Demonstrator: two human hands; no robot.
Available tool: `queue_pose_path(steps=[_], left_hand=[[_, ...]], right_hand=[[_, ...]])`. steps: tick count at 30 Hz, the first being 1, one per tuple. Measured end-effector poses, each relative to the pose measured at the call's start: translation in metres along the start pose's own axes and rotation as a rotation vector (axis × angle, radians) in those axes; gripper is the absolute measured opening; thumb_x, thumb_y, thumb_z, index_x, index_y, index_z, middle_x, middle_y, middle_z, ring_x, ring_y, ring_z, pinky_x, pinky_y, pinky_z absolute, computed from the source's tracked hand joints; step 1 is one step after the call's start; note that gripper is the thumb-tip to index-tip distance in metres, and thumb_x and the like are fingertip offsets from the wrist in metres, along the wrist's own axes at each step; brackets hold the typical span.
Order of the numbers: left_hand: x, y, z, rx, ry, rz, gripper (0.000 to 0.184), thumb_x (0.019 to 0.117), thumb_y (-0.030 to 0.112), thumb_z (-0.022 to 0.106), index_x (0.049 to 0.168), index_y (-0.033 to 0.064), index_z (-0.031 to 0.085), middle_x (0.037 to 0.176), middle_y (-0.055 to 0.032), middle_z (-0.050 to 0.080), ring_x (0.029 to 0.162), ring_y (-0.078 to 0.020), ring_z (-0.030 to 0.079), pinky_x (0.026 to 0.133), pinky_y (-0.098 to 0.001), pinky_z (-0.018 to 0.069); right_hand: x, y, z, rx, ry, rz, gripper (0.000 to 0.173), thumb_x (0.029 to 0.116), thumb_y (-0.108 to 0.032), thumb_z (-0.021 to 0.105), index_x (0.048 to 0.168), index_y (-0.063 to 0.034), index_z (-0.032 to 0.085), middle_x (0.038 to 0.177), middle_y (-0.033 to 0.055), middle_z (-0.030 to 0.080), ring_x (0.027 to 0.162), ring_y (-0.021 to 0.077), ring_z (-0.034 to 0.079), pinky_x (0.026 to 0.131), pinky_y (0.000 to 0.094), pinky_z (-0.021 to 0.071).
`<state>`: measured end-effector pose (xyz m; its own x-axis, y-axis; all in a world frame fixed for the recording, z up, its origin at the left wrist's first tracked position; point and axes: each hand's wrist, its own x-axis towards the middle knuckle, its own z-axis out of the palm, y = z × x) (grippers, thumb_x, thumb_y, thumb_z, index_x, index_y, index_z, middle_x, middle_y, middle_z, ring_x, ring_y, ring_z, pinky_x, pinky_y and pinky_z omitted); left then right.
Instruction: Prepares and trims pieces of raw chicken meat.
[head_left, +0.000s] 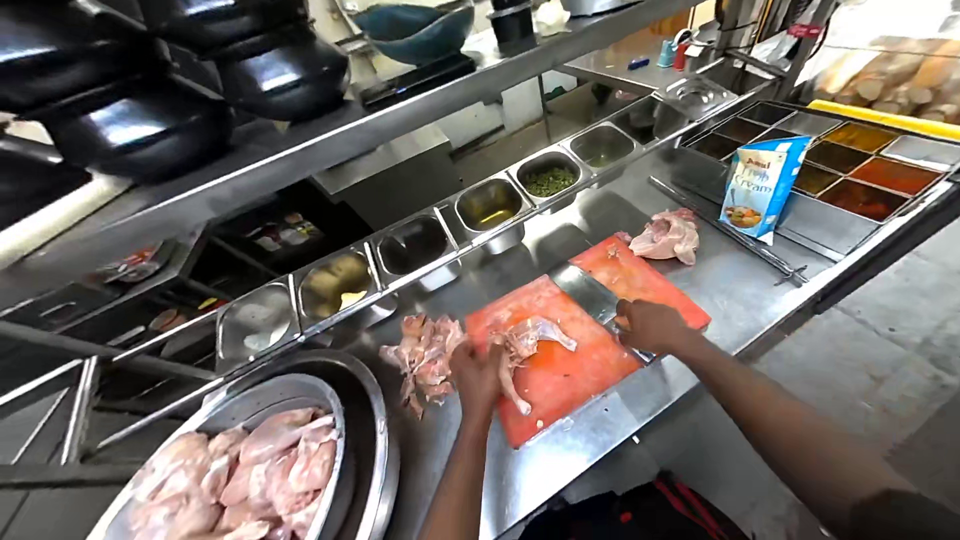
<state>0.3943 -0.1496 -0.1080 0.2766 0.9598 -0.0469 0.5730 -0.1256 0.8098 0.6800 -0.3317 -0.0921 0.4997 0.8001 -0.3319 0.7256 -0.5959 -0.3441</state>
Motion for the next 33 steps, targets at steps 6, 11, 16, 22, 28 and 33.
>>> queue_pose_path(steps=[6, 11, 16, 22, 28, 33], left_hand=[[-0.056, -0.01, 0.003, 0.133, -0.071, -0.141, 0.073, 0.0905, 0.029, 0.076, 0.147, 0.001, 0.04, 0.123, -0.0227, 0.066, 0.11, -0.0347, 0.068, 0.095, -0.0558, 0.0553], [-0.056, -0.014, -0.027, 0.035, -0.166, -0.249, 0.048, 0.1093, 0.043, 0.046, 0.122, 0.0003, 0.064, 0.092, -0.0149, 0.069, 0.081, -0.0259, 0.069, 0.076, -0.048, 0.0582], [-0.046, 0.009, -0.035, -0.242, -0.314, -0.28, 0.031, 0.1041, 0.025, 0.061, 0.12, -0.0021, 0.062, 0.092, -0.0142, 0.068, 0.078, -0.021, 0.067, 0.072, -0.0386, 0.0586], [-0.051, 0.032, -0.031, -0.589, -0.383, -0.518, 0.019, 0.1059, 0.021, 0.054, 0.107, 0.002, 0.058, 0.068, -0.008, 0.057, 0.049, -0.0152, 0.055, 0.044, -0.0288, 0.0492], [-0.074, 0.024, -0.047, -0.794, -0.332, -0.67, 0.022, 0.1075, 0.02, 0.05, 0.104, 0.0014, 0.061, 0.065, -0.005, 0.056, 0.049, -0.0136, 0.057, 0.045, -0.0277, 0.053], [-0.086, 0.018, -0.057, -0.877, -0.382, -0.671, 0.04, 0.113, 0.033, 0.033, 0.095, 0.0061, 0.057, 0.059, 0.0001, 0.049, 0.041, -0.0072, 0.042, 0.037, -0.0205, 0.0377]], right_hand=[[-0.011, -0.038, 0.015, -0.089, 0.002, 0.145, 0.065, 0.0848, -0.023, 0.075, 0.14, -0.0056, 0.046, 0.125, 0.0234, 0.063, 0.098, 0.0439, 0.069, 0.075, 0.0615, 0.056], [-0.031, -0.044, -0.002, 0.002, 0.058, 0.111, 0.051, 0.0988, -0.032, 0.055, 0.142, -0.0094, 0.042, 0.098, 0.0183, 0.07, 0.088, 0.0398, 0.072, 0.073, 0.0595, 0.0562], [-0.076, -0.065, 0.009, 0.264, 0.09, -0.166, 0.044, 0.1073, -0.033, 0.049, 0.144, -0.0093, 0.048, 0.087, 0.0157, 0.069, 0.081, 0.0358, 0.07, 0.076, 0.0572, 0.057], [-0.092, -0.122, 0.054, 0.178, -0.138, -0.157, 0.042, 0.1036, -0.02, 0.045, 0.144, -0.0076, 0.042, 0.111, 0.0197, 0.068, 0.101, 0.0381, 0.071, 0.086, 0.0565, 0.0563], [-0.087, -0.133, 0.055, 0.027, -0.214, -0.077, 0.037, 0.1051, -0.022, 0.041, 0.139, -0.009, 0.044, 0.107, 0.0192, 0.069, 0.103, 0.039, 0.071, 0.085, 0.0559, 0.0565], [-0.091, -0.146, 0.058, -0.039, -0.139, -0.094, 0.033, 0.1066, -0.023, 0.037, 0.135, -0.0095, 0.047, 0.104, 0.0172, 0.07, 0.1, 0.0371, 0.072, 0.082, 0.0538, 0.057]])
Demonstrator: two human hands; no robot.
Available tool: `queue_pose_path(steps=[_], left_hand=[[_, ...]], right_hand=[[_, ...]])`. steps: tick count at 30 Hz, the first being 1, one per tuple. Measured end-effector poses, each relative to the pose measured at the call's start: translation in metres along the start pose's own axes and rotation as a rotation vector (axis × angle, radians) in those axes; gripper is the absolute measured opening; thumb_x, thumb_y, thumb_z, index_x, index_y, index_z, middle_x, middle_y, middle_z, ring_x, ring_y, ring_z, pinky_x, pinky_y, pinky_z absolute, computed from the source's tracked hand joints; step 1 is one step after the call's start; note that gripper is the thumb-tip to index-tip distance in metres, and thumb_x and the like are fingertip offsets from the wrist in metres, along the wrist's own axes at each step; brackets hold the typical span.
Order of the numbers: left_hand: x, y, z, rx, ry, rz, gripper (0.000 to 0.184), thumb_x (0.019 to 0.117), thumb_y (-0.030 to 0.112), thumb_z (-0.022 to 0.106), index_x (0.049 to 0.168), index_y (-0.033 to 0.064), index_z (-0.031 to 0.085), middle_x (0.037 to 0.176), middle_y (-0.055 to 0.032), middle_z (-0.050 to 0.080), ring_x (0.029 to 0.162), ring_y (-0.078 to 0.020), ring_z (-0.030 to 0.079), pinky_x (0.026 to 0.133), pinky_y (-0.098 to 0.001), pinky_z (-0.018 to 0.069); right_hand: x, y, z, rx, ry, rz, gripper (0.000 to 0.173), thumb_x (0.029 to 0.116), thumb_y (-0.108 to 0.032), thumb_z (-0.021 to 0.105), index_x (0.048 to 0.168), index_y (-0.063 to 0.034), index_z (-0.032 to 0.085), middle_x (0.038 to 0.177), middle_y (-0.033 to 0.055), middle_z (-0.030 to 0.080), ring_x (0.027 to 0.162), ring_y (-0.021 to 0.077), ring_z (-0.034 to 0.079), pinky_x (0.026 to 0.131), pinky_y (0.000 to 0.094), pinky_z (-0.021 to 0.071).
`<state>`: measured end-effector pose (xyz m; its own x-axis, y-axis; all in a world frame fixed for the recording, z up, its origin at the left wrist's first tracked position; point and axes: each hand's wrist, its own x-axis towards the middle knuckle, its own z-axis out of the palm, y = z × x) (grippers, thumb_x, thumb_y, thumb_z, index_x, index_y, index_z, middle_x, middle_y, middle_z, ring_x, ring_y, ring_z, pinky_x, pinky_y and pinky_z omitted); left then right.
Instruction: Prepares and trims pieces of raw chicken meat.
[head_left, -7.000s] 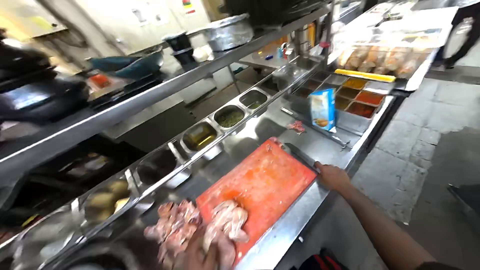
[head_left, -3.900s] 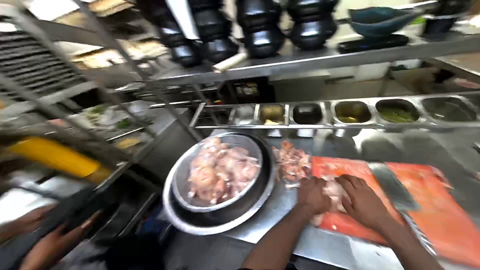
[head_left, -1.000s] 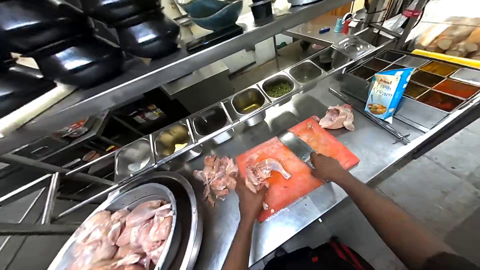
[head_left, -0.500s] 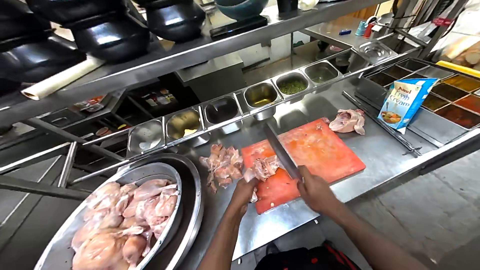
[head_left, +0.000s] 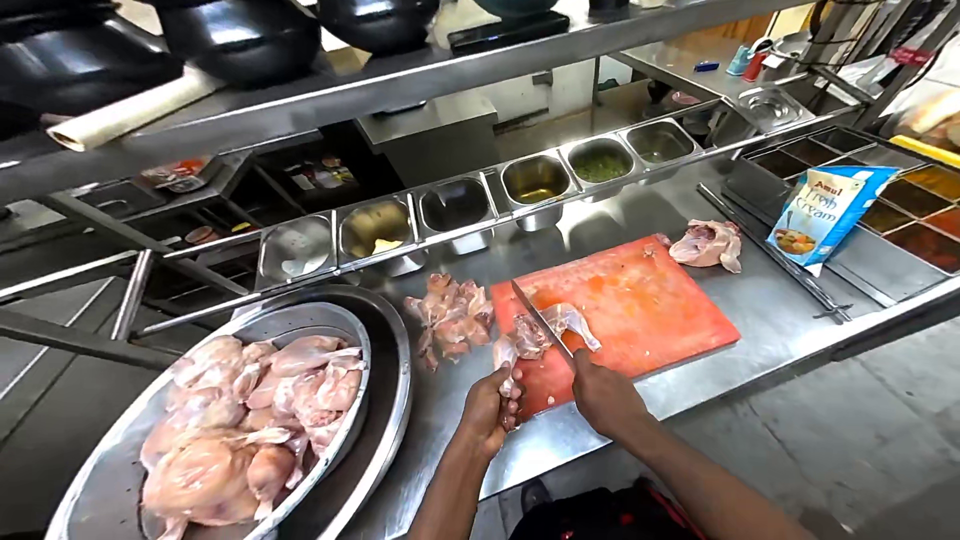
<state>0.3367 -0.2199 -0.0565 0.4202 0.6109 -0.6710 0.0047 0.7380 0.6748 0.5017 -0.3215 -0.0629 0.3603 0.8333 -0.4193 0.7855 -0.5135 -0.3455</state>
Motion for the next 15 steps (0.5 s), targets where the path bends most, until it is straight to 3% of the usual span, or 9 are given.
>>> queue_pose_path(steps=[4, 9, 11, 13, 15], left_hand=[[-0.006, -0.001, 0.006, 0.127, -0.013, 0.007, 0.042, 0.1133, 0.031, 0.032, 0.092, 0.0043, 0.057, 0.058, -0.0026, 0.054, 0.041, -0.0084, 0.043, 0.038, -0.021, 0.0358], [-0.004, -0.001, 0.004, 0.132, -0.079, 0.013, 0.045, 0.1137, 0.031, 0.029, 0.085, 0.0071, 0.054, 0.053, 0.0018, 0.041, 0.039, -0.0069, 0.036, 0.037, -0.0201, 0.0321], [-0.003, 0.001, 0.002, 0.112, -0.093, 0.004, 0.046, 0.1138, 0.032, 0.029, 0.086, 0.0066, 0.055, 0.053, 0.0021, 0.04, 0.039, -0.0071, 0.035, 0.037, -0.0203, 0.0321], [-0.004, 0.003, -0.001, 0.108, -0.103, -0.011, 0.045, 0.1138, 0.034, 0.03, 0.089, 0.0062, 0.055, 0.053, 0.002, 0.041, 0.039, -0.007, 0.037, 0.037, -0.0204, 0.0336], [-0.004, 0.002, -0.004, 0.108, -0.128, -0.032, 0.044, 0.1138, 0.034, 0.03, 0.09, 0.0069, 0.055, 0.054, 0.0021, 0.042, 0.04, -0.0071, 0.037, 0.038, -0.0204, 0.0338]], right_hand=[[0.003, -0.009, 0.012, -0.045, -0.016, 0.041, 0.035, 0.1061, -0.022, 0.038, 0.137, -0.009, 0.046, 0.105, 0.0171, 0.07, 0.099, 0.0376, 0.072, 0.082, 0.0536, 0.0574], [0.001, -0.013, 0.0, -0.041, -0.002, 0.054, 0.033, 0.106, -0.024, 0.042, 0.134, -0.0091, 0.048, 0.103, 0.0174, 0.07, 0.1, 0.0379, 0.071, 0.084, 0.0543, 0.0564], [-0.011, -0.017, -0.02, -0.031, 0.245, -0.043, 0.03, 0.1065, -0.027, 0.043, 0.128, -0.0089, 0.052, 0.089, 0.0144, 0.07, 0.085, 0.0361, 0.073, 0.074, 0.0528, 0.0576], [-0.022, -0.024, -0.042, 0.032, 0.76, -0.272, 0.026, 0.1033, -0.024, 0.046, 0.111, -0.0031, 0.06, 0.066, 0.0096, 0.063, 0.055, 0.0303, 0.066, 0.048, 0.0486, 0.0543], [-0.026, -0.043, -0.07, 0.114, 1.152, -0.408, 0.031, 0.1058, -0.025, 0.042, 0.107, 0.0014, 0.059, 0.063, 0.0066, 0.059, 0.046, 0.0219, 0.06, 0.039, 0.0406, 0.0485]])
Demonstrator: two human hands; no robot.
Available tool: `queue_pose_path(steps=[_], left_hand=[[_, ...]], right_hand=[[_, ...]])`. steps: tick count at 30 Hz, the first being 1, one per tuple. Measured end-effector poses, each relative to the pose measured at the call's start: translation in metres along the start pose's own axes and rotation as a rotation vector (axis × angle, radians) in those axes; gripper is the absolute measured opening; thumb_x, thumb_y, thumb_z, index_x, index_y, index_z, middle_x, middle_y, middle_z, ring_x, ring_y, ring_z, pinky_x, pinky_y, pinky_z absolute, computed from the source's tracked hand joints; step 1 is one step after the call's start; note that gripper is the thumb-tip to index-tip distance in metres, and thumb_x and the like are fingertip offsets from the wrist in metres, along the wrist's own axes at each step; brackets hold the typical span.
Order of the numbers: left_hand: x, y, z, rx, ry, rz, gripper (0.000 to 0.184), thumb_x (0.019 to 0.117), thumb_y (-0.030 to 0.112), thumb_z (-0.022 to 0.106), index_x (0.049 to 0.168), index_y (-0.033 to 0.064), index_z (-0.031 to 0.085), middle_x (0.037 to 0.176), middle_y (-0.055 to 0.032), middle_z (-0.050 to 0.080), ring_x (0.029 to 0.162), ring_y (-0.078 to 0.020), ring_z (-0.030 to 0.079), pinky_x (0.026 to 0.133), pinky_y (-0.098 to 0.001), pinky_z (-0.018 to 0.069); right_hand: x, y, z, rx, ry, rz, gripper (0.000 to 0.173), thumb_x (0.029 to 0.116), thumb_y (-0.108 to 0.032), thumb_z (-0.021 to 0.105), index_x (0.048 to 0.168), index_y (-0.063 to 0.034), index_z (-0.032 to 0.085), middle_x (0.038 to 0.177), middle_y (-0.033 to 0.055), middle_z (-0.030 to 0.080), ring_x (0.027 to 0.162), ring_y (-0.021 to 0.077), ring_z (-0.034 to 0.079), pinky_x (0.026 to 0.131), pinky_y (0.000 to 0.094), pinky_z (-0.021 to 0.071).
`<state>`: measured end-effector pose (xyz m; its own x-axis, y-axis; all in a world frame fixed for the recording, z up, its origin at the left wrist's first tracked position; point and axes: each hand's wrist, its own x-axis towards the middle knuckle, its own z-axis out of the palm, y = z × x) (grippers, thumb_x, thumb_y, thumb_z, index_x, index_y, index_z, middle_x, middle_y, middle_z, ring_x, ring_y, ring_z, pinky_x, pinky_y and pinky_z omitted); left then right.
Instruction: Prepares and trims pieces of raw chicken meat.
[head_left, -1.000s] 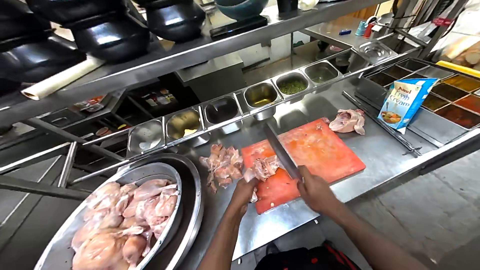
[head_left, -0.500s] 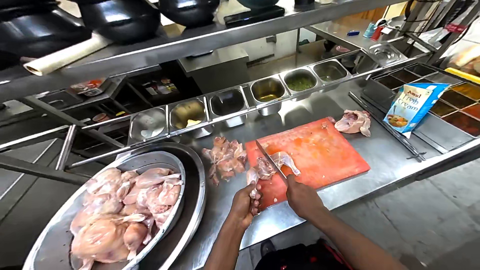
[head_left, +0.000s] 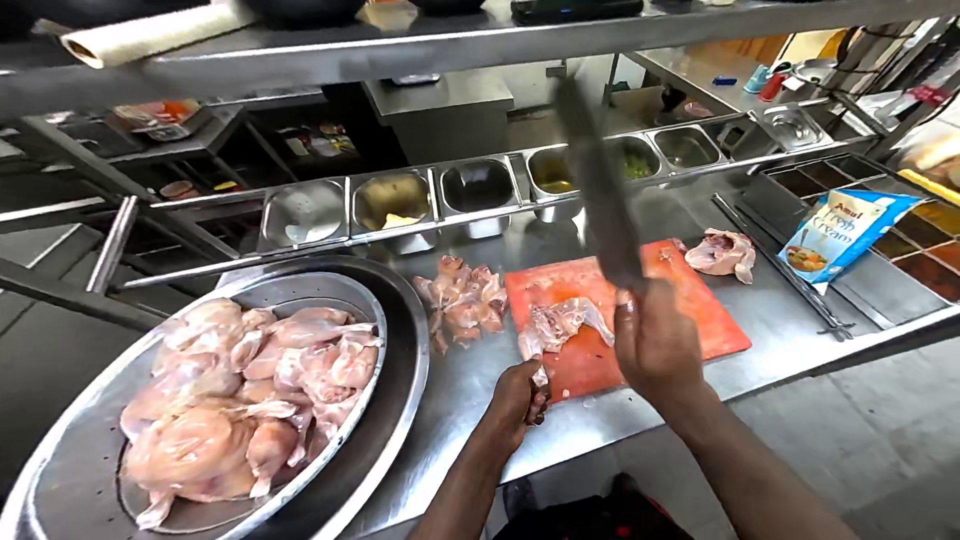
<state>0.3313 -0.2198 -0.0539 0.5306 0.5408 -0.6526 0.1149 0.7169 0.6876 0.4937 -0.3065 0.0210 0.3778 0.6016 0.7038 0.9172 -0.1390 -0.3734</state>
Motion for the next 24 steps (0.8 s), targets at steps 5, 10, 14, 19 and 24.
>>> queue_pose_path(steps=[5, 10, 14, 19, 24], left_hand=[[0.001, -0.001, -0.003, 0.029, -0.047, 0.036, 0.04, 0.1136, 0.029, 0.031, 0.09, 0.0077, 0.055, 0.055, 0.0036, 0.041, 0.041, -0.0055, 0.035, 0.039, -0.0199, 0.0319], [0.0, -0.01, -0.009, 0.014, -0.047, 0.048, 0.037, 0.1133, 0.026, 0.032, 0.09, 0.0077, 0.054, 0.056, 0.0037, 0.041, 0.041, -0.0053, 0.035, 0.039, -0.0195, 0.0319], [0.002, -0.016, -0.025, -0.097, 0.032, 0.082, 0.037, 0.1128, 0.025, 0.034, 0.084, 0.0099, 0.051, 0.053, 0.0043, 0.038, 0.039, -0.0053, 0.033, 0.037, -0.0193, 0.0308], [0.01, -0.025, -0.047, -0.195, 0.126, 0.104, 0.036, 0.1122, 0.022, 0.032, 0.082, 0.0111, 0.048, 0.051, 0.0048, 0.035, 0.038, -0.0051, 0.03, 0.035, -0.019, 0.0275], [-0.004, -0.031, -0.054, -0.134, 0.026, 0.098, 0.035, 0.1119, 0.021, 0.031, 0.083, 0.0117, 0.049, 0.052, 0.0055, 0.036, 0.038, -0.0039, 0.031, 0.037, -0.0179, 0.0287]], right_hand=[[-0.034, 0.01, 0.07, -0.108, -0.838, 0.376, 0.034, 0.1037, -0.022, 0.047, 0.132, -0.0035, 0.048, 0.091, 0.0189, 0.068, 0.084, 0.0394, 0.071, 0.073, 0.0585, 0.0572], [-0.037, 0.015, 0.105, -0.218, -1.218, 0.465, 0.037, 0.1009, -0.02, 0.054, 0.135, -0.0083, 0.045, 0.109, 0.0205, 0.068, 0.102, 0.0405, 0.07, 0.082, 0.0591, 0.0568], [-0.036, 0.017, 0.1, -0.231, -1.198, 0.445, 0.034, 0.1017, -0.021, 0.054, 0.132, -0.0085, 0.046, 0.106, 0.0199, 0.068, 0.099, 0.0405, 0.071, 0.08, 0.0586, 0.0571], [-0.059, 0.018, 0.049, -0.252, -1.327, 0.464, 0.047, 0.1006, -0.016, 0.053, 0.144, -0.0046, 0.039, 0.116, 0.0245, 0.066, 0.108, 0.0435, 0.068, 0.087, 0.0606, 0.0551], [-0.064, 0.022, 0.014, -0.282, -1.386, 0.509, 0.039, 0.1039, -0.019, 0.047, 0.14, -0.0059, 0.04, 0.112, 0.023, 0.066, 0.106, 0.0425, 0.069, 0.085, 0.0597, 0.0564]])
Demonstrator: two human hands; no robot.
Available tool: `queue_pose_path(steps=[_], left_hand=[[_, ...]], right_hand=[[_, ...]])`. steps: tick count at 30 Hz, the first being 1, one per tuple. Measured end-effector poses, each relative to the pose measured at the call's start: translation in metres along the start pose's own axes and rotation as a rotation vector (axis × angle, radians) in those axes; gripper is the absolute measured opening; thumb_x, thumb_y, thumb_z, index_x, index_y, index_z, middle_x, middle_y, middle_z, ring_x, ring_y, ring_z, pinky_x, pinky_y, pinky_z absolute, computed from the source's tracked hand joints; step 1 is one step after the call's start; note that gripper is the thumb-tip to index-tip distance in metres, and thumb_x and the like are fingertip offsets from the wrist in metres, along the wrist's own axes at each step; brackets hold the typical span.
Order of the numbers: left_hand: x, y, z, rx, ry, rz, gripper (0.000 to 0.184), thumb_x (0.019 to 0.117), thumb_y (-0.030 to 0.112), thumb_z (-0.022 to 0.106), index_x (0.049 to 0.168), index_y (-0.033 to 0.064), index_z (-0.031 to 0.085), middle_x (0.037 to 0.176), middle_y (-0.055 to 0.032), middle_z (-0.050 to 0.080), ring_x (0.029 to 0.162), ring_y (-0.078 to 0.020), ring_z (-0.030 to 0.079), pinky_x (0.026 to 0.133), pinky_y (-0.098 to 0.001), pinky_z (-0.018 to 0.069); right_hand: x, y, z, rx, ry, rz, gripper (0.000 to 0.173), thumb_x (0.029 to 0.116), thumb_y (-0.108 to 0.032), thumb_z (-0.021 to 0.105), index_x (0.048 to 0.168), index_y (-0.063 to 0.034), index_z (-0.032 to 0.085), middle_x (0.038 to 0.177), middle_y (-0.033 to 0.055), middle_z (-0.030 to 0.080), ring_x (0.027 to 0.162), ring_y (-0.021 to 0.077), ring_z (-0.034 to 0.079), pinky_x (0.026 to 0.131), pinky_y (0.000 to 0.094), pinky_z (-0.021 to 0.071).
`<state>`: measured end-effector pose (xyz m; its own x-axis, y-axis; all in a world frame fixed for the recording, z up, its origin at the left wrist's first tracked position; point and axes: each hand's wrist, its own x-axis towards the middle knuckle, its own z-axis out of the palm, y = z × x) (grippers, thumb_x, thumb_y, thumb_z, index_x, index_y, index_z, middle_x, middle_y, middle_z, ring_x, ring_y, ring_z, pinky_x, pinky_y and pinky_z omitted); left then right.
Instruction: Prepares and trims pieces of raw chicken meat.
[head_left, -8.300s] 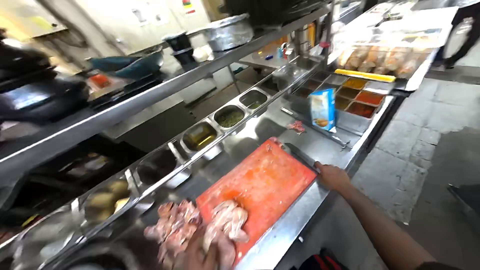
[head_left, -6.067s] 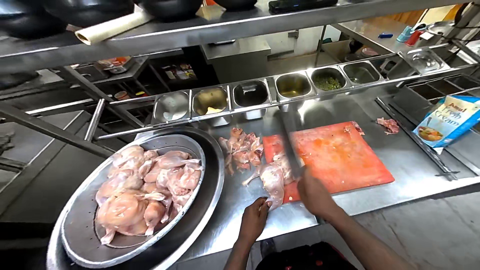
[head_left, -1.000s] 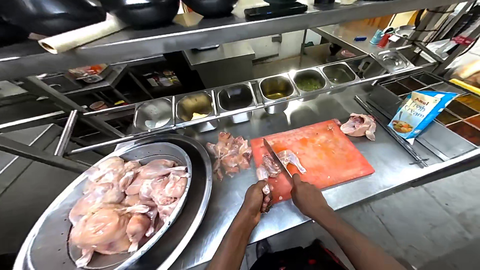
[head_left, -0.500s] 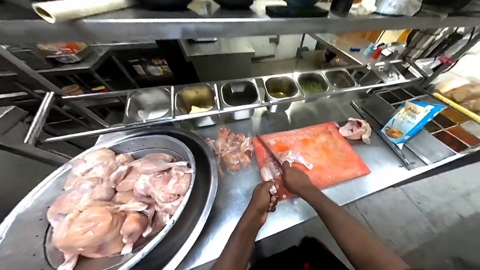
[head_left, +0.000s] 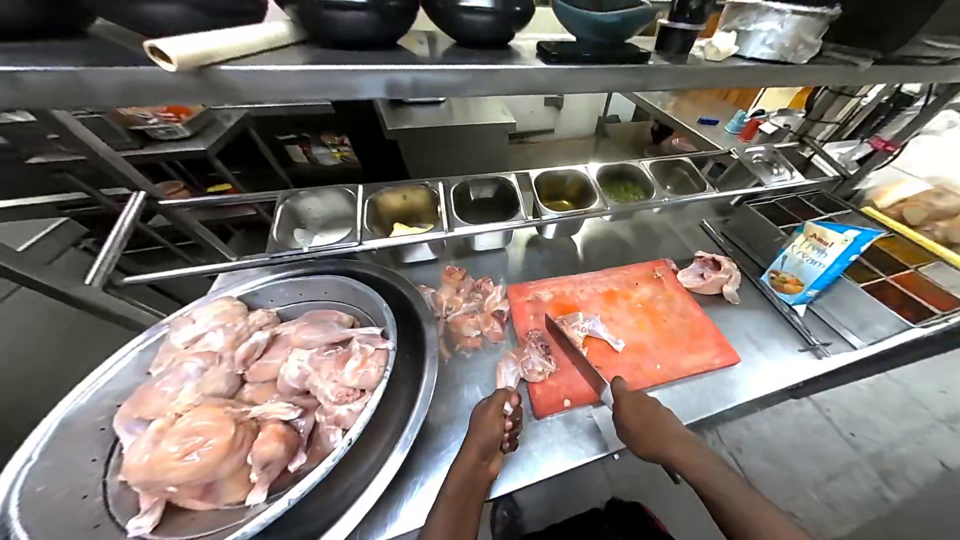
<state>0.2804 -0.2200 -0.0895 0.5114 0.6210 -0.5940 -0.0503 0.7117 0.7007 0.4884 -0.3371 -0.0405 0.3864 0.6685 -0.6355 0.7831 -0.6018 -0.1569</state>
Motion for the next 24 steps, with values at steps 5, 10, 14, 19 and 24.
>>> queue_pose_path(steps=[5, 10, 14, 19, 24], left_hand=[[-0.006, 0.015, 0.028, 0.126, -0.034, 0.043, 0.037, 0.1125, 0.021, 0.031, 0.082, 0.0107, 0.051, 0.053, 0.0057, 0.037, 0.04, -0.004, 0.032, 0.039, -0.0188, 0.0308], [0.009, 0.035, 0.076, 0.032, -0.118, 0.022, 0.036, 0.1125, 0.022, 0.03, 0.084, 0.0109, 0.049, 0.052, 0.0054, 0.035, 0.039, -0.0043, 0.032, 0.038, -0.0185, 0.0307], [0.032, -0.004, 0.077, -0.034, -0.056, -0.07, 0.036, 0.1117, 0.023, 0.03, 0.081, 0.0125, 0.046, 0.051, 0.0053, 0.036, 0.037, -0.0047, 0.033, 0.036, -0.0191, 0.0318], [0.023, -0.029, 0.076, 0.173, -0.014, -0.081, 0.035, 0.1123, 0.022, 0.034, 0.084, 0.0109, 0.05, 0.053, 0.0052, 0.036, 0.039, -0.005, 0.032, 0.038, -0.0195, 0.0302], [0.014, -0.018, 0.086, 0.241, -0.033, -0.059, 0.033, 0.1123, 0.021, 0.034, 0.085, 0.0106, 0.05, 0.054, 0.0052, 0.035, 0.041, -0.0053, 0.032, 0.04, -0.0196, 0.0302]], right_hand=[[0.054, 0.037, -0.015, 0.253, 0.053, -0.13, 0.037, 0.1085, -0.029, 0.045, 0.137, -0.0055, 0.047, 0.095, 0.0189, 0.064, 0.072, 0.0313, 0.067, 0.068, 0.0498, 0.0569], [0.085, 0.068, -0.027, 0.425, 0.214, -0.013, 0.046, 0.105, -0.027, 0.051, 0.147, -0.0121, 0.043, 0.09, 0.018, 0.066, 0.065, 0.0282, 0.068, 0.062, 0.0475, 0.0584], [0.058, 0.059, -0.023, 0.343, 0.359, -0.033, 0.037, 0.1056, -0.029, 0.049, 0.137, -0.0102, 0.051, 0.093, 0.0189, 0.07, 0.086, 0.0378, 0.071, 0.077, 0.0573, 0.0566], [0.021, 0.036, 0.003, 0.179, 0.452, -0.128, 0.032, 0.1085, -0.031, 0.038, 0.13, -0.0117, 0.052, 0.083, 0.0121, 0.068, 0.083, 0.0341, 0.072, 0.073, 0.0519, 0.0567], [0.022, 0.023, 0.012, 0.039, 0.335, -0.117, 0.031, 0.1076, -0.027, 0.039, 0.132, -0.0114, 0.05, 0.09, 0.014, 0.07, 0.089, 0.0358, 0.073, 0.076, 0.0516, 0.0573]])
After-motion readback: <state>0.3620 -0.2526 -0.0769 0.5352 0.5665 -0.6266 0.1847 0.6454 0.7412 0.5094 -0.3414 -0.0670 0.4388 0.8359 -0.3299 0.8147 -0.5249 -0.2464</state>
